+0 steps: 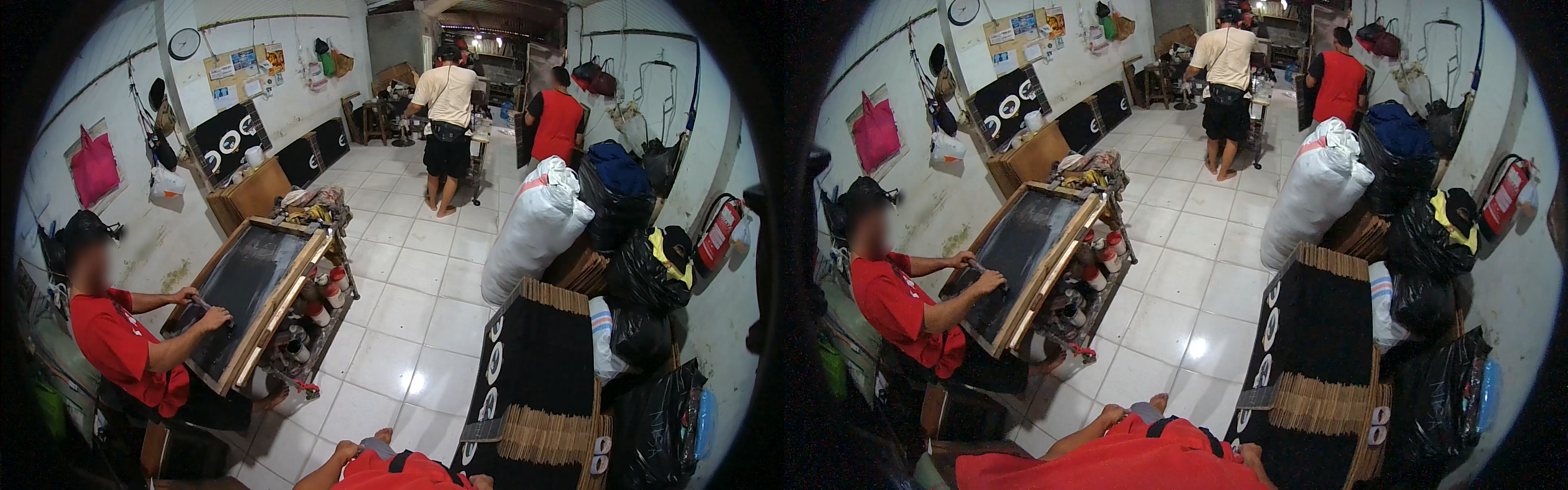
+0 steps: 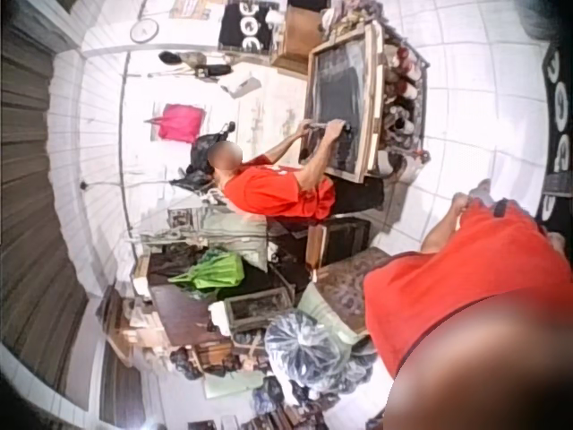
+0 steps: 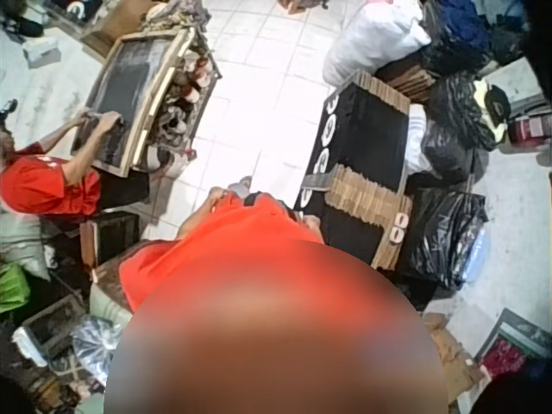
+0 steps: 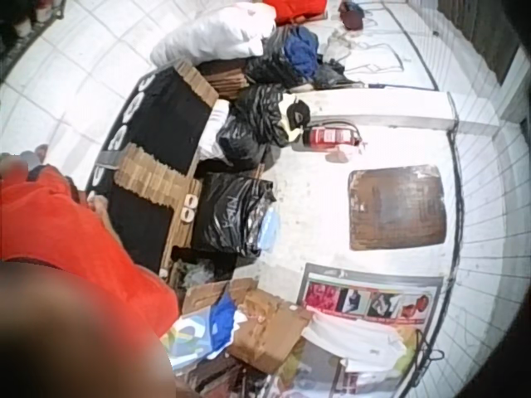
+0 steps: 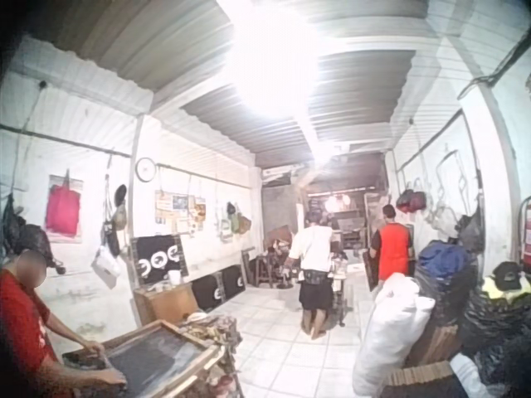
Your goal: The person retrieves printed black fabric pieces from a screen printing frame and stacks them on a table. The person repeats this process multiple times, handling each printed piece individually and placing it on a growing pile.
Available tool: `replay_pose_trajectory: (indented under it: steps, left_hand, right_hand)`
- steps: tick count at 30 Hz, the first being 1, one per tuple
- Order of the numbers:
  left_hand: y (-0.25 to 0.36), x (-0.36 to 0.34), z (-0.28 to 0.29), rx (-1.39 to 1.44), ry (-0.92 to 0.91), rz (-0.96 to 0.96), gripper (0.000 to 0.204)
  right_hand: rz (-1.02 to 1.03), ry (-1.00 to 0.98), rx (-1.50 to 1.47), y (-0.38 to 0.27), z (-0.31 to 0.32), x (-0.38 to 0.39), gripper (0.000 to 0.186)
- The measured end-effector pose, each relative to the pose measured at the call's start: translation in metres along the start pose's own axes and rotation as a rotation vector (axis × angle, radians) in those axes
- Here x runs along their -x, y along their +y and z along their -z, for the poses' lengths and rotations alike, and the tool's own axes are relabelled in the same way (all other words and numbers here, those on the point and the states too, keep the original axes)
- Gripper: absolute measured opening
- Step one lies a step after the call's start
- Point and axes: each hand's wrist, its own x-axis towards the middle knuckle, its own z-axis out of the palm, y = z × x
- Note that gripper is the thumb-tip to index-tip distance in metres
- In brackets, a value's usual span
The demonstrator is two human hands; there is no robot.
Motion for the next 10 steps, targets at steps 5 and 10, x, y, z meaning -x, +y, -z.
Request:
replay_pose_trajectory:
  steps: [5, 10]
  left_hand:
    - [-0.017, -0.011, -0.002, -0.014, 0.047, 0.035, 0.028]
    - [-0.067, -0.050, -0.003, -0.359, 0.067, -0.166, 0.038]
  right_hand:
    - [-0.008, -0.027, -0.158, -0.024, 0.021, 0.018, 0.021]
    - [-0.190, -0.154, -0.671, -0.042, 0.030, 0.023, 0.016]
